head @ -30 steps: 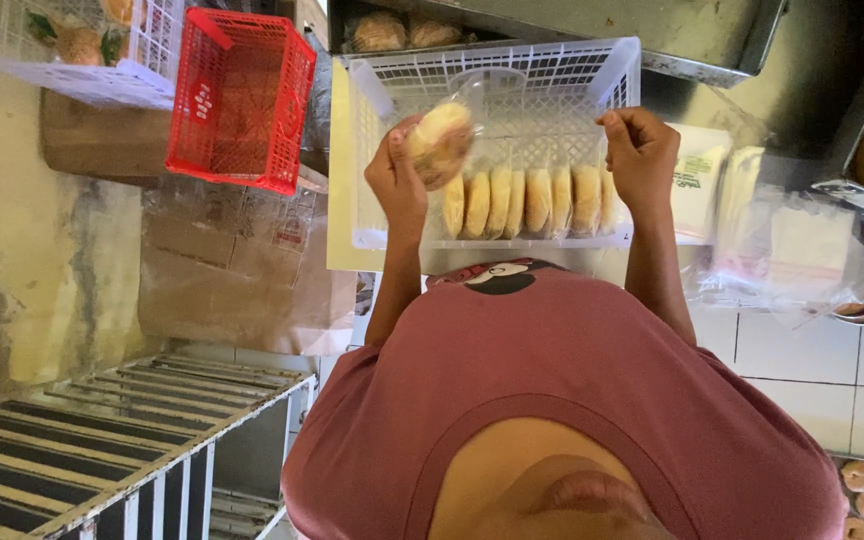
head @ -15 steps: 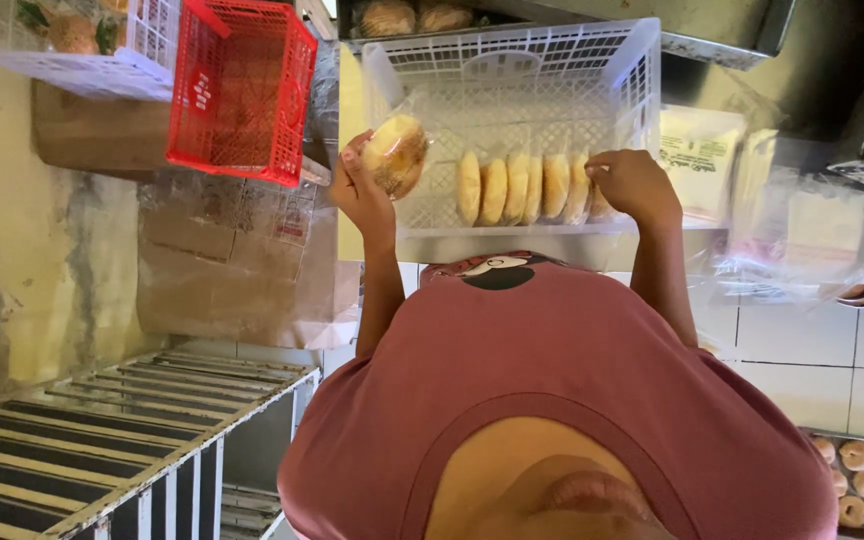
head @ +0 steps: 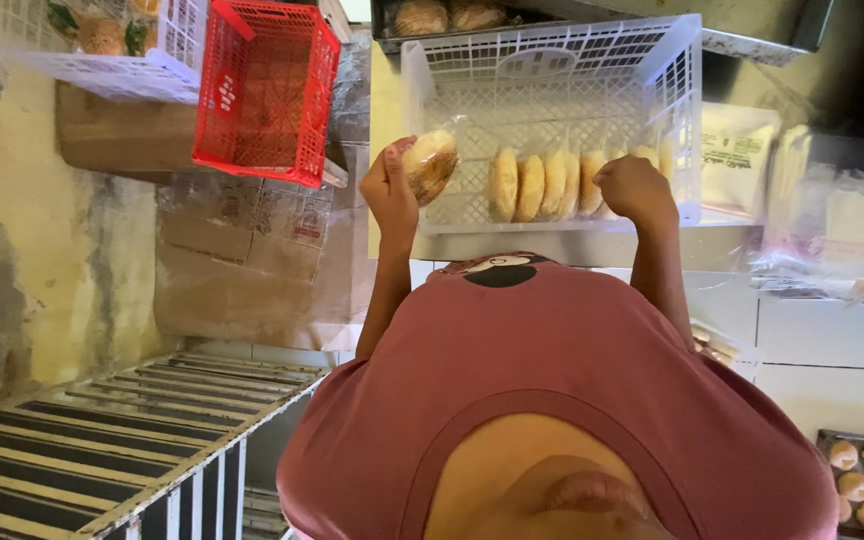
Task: The person packages bread by picking up individual pieces from a tray and placing them into plastic bags, then arranging the bagged bread into a white plastic crate.
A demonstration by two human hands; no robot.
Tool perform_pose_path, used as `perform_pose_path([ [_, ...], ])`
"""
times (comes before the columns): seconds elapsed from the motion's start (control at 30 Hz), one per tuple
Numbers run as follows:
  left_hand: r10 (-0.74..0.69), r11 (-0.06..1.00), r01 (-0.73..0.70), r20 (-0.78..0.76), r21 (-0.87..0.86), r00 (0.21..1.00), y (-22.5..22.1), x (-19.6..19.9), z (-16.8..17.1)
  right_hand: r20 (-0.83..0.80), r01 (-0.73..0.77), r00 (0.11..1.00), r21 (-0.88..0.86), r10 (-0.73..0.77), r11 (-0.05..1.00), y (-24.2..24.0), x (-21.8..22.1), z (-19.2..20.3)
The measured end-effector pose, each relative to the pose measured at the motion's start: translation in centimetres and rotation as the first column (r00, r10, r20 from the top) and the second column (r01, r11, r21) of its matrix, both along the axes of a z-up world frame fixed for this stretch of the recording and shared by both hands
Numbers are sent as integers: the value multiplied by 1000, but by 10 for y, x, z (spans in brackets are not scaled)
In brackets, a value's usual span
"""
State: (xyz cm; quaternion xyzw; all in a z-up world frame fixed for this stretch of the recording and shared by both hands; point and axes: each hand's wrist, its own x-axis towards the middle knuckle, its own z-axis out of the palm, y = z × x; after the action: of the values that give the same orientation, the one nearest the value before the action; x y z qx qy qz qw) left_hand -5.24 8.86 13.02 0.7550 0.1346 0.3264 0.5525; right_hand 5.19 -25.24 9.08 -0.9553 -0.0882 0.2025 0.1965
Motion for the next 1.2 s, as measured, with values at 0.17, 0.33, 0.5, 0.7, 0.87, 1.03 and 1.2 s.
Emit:
perform_pose_path([
  [0.17, 0, 999, 5, -123, 38, 992, -2, -3, 11, 88, -30, 996, 75, 24, 997, 9, -9, 0],
  [0.33, -23, 999, 30, -201, 33, 979, -2, -3, 8, 124, -103, 988, 81, 92, 991, 6, -6, -26],
  [0.5, -81, 995, 83, -36, 54, 996, 0, -2, 0, 6, -5, 1000, 118, 4, 993, 30, -14, 20],
  [0.7, -13, 997, 16, -43, 79, 999, -6, 3, 5, 103, -15, 995, 157, -1, 987, 45, -13, 25],
  [0.87, -29, 999, 29, -11, 27, 1000, -12, 8, -2, 47, -93, 995, 203, 86, 975, 61, -9, 6],
  [1.03, -323, 946, 323, 32, -16, 946, -5, 17, 8, 490, -469, 846, 491, 213, 734, 86, -16, 42],
  [1.2, -542, 829, 559, -211, 27, 814, 10, 43, 19, 299, -432, 901, 673, 313, 601, 106, -13, 49],
])
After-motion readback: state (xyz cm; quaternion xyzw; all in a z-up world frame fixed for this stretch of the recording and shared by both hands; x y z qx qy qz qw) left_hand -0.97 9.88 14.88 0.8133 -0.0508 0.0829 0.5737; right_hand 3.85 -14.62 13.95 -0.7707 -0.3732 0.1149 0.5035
